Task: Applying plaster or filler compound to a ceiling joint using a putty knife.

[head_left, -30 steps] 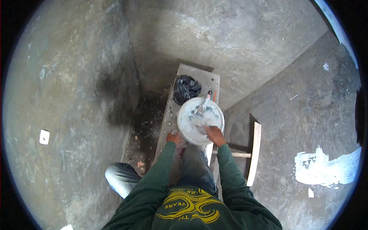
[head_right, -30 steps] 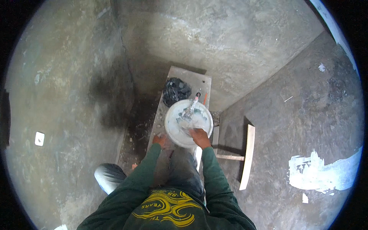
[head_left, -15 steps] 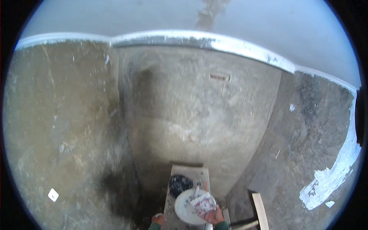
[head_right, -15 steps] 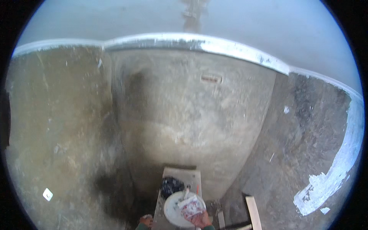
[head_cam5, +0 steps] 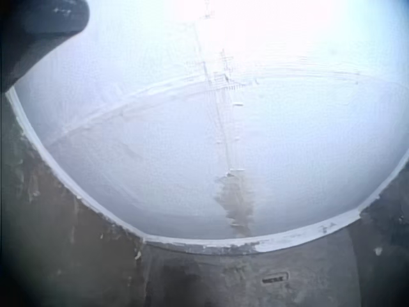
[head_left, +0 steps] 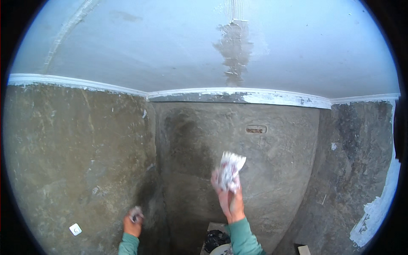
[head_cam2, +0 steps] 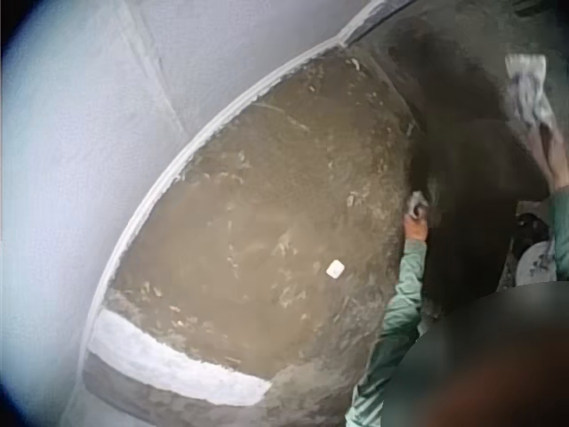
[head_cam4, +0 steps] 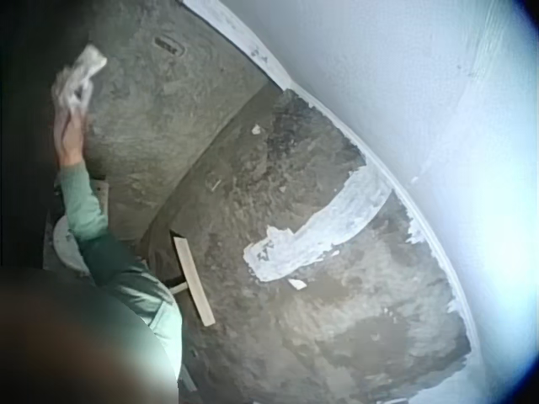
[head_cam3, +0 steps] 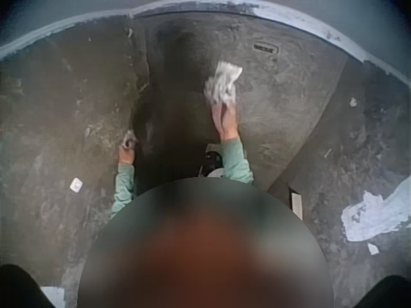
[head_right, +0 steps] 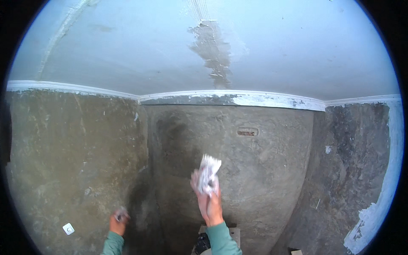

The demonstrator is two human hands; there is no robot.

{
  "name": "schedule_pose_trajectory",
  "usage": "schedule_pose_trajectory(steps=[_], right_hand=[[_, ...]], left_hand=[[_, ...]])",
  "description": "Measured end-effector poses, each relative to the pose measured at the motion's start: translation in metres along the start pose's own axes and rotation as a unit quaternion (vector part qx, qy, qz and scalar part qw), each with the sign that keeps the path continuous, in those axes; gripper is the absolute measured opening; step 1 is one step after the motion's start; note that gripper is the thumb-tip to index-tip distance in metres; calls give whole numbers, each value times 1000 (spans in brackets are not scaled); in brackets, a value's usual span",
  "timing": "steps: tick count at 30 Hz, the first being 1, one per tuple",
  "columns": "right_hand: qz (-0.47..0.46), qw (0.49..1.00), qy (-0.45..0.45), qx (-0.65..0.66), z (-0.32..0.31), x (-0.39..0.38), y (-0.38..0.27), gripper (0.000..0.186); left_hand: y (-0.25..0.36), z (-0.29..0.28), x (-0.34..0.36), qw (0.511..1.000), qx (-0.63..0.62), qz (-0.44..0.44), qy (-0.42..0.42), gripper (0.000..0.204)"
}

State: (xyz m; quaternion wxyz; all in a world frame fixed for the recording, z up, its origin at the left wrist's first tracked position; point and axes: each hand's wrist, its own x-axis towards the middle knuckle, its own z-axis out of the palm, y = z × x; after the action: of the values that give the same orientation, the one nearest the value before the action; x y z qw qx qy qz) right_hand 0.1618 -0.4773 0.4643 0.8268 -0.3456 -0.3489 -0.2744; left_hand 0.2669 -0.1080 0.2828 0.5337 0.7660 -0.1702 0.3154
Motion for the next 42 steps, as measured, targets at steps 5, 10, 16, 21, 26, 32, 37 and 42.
schedule_pose_trajectory(steps=[5,10,16,21,26,32,37,42], right_hand=[[-253,965,-33,-62,126,96,-7,68],[-448,892,-7,-54,230,174,-26,78],[-467,880,71,45,300,224,-42,74],[-450,885,89,80,330,222,-41,76],[-461,877,99,89,344,222,-47,78],[-483,857,179,26,356,229,-48,73],[-488,846,213,1,362,230,-48,72],[-458,863,211,-2,365,224,-49,68]], left_hand=[[209,-98,79,957,126,210,158,34],[368,-161,126,753,319,452,357,55],[495,-218,149,503,446,596,439,71],[536,-225,134,402,490,608,479,68],[543,-211,126,470,553,499,474,84],[546,-194,131,501,557,460,476,84],[546,-189,130,505,553,452,484,84],[549,-190,127,507,563,447,475,84]])
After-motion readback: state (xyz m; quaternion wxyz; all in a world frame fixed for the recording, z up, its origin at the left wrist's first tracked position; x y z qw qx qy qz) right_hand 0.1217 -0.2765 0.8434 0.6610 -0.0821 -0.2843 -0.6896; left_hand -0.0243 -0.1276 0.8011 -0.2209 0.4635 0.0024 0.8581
